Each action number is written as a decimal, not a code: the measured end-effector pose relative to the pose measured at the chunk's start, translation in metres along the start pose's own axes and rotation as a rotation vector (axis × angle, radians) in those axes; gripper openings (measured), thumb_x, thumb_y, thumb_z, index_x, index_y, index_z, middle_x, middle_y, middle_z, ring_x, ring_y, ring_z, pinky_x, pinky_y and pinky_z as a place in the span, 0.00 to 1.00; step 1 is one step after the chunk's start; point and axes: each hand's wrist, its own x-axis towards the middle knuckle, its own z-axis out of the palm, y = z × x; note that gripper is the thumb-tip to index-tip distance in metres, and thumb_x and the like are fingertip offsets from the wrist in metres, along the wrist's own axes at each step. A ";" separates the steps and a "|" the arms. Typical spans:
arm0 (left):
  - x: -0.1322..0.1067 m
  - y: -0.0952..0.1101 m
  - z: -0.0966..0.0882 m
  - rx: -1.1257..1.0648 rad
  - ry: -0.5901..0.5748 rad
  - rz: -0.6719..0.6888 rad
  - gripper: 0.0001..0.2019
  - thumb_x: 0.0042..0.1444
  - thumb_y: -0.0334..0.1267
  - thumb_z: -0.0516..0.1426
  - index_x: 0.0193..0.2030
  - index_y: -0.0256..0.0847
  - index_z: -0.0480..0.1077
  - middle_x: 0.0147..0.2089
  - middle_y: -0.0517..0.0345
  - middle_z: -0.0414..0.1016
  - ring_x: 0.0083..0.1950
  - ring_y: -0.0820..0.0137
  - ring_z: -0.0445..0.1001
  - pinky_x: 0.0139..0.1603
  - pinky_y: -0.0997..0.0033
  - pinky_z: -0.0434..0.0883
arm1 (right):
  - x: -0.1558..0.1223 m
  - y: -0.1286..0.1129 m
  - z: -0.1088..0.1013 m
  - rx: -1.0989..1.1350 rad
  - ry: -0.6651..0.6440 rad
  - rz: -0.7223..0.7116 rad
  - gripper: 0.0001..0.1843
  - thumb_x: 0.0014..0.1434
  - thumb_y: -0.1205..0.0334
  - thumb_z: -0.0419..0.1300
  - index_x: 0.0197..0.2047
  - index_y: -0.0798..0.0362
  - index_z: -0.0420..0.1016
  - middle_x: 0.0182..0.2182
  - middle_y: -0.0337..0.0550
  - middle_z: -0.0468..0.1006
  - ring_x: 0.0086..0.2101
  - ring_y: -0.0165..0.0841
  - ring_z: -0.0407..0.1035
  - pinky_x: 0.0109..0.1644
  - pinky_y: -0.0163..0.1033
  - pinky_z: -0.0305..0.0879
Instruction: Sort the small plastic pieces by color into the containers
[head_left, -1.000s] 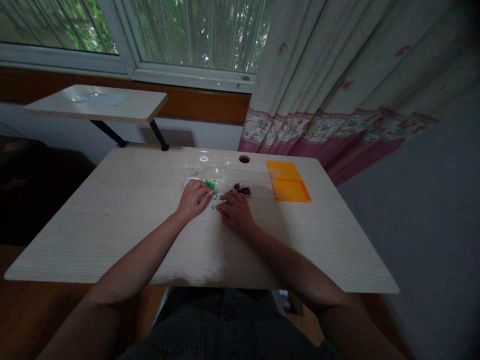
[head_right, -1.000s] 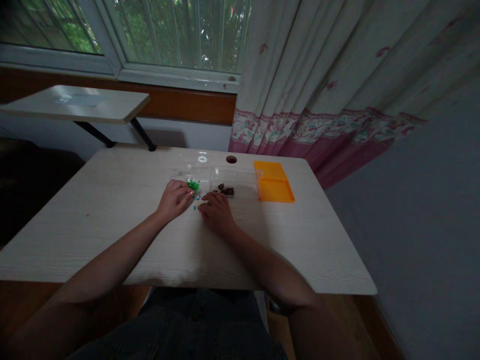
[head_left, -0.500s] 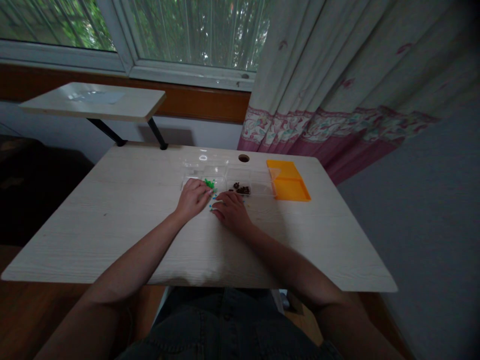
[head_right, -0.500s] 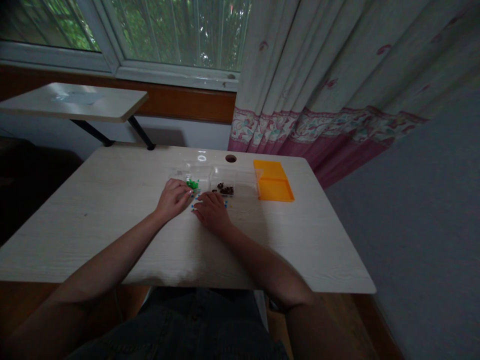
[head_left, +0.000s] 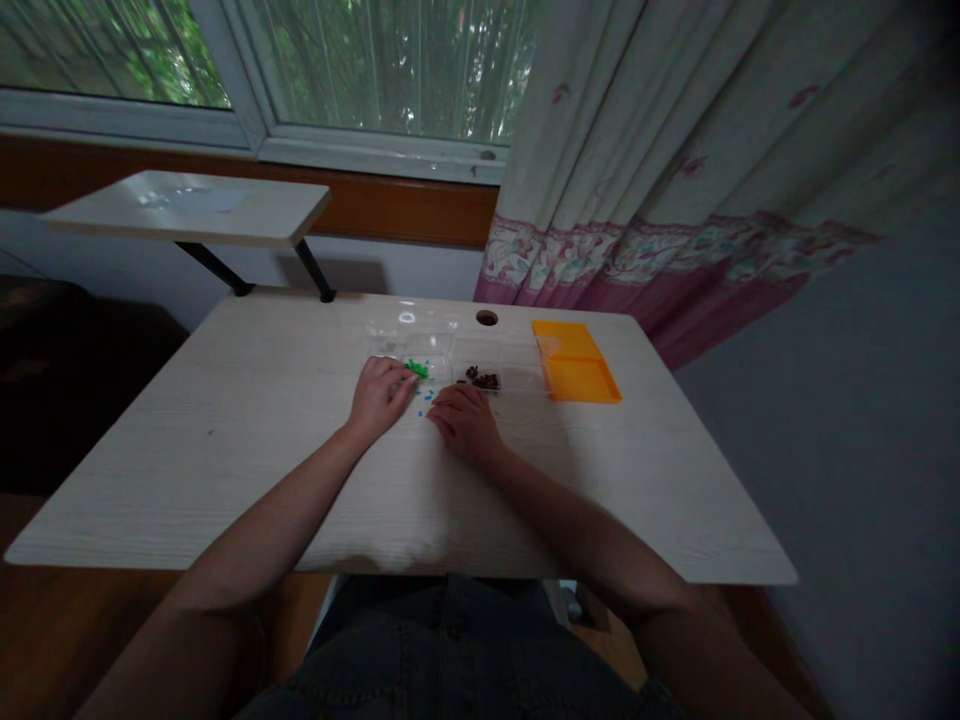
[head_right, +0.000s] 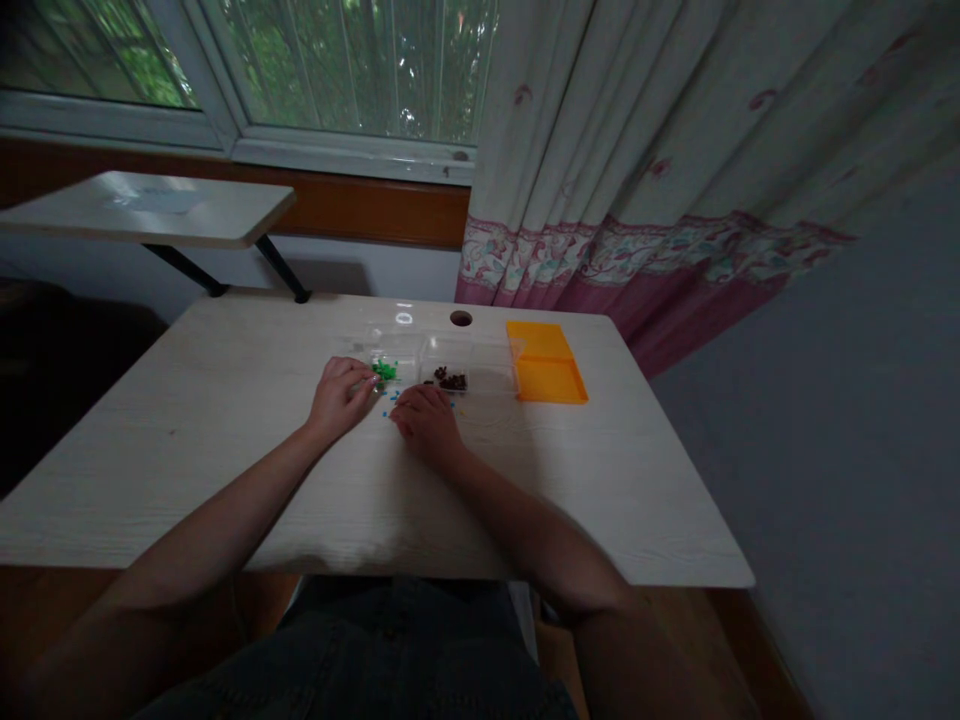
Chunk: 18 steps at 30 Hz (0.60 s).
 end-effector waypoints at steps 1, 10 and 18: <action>0.000 -0.001 0.000 0.008 0.010 -0.011 0.11 0.65 0.43 0.54 0.39 0.43 0.77 0.39 0.52 0.75 0.45 0.62 0.70 0.50 0.56 0.67 | 0.001 0.001 -0.001 0.021 0.020 0.022 0.07 0.64 0.59 0.60 0.39 0.47 0.81 0.42 0.42 0.80 0.49 0.37 0.66 0.58 0.46 0.57; 0.001 -0.012 0.000 0.094 0.085 -0.074 0.12 0.64 0.44 0.56 0.38 0.43 0.79 0.35 0.53 0.74 0.42 0.61 0.68 0.46 0.57 0.67 | 0.003 0.004 -0.006 0.109 0.121 0.112 0.09 0.66 0.60 0.58 0.38 0.50 0.79 0.36 0.44 0.80 0.44 0.38 0.69 0.55 0.44 0.63; 0.001 -0.013 0.000 0.115 0.086 -0.097 0.13 0.64 0.46 0.56 0.37 0.43 0.80 0.34 0.53 0.75 0.41 0.61 0.68 0.44 0.58 0.66 | -0.001 0.006 -0.004 0.224 0.077 0.168 0.07 0.63 0.59 0.60 0.38 0.51 0.78 0.34 0.44 0.80 0.38 0.36 0.72 0.48 0.41 0.66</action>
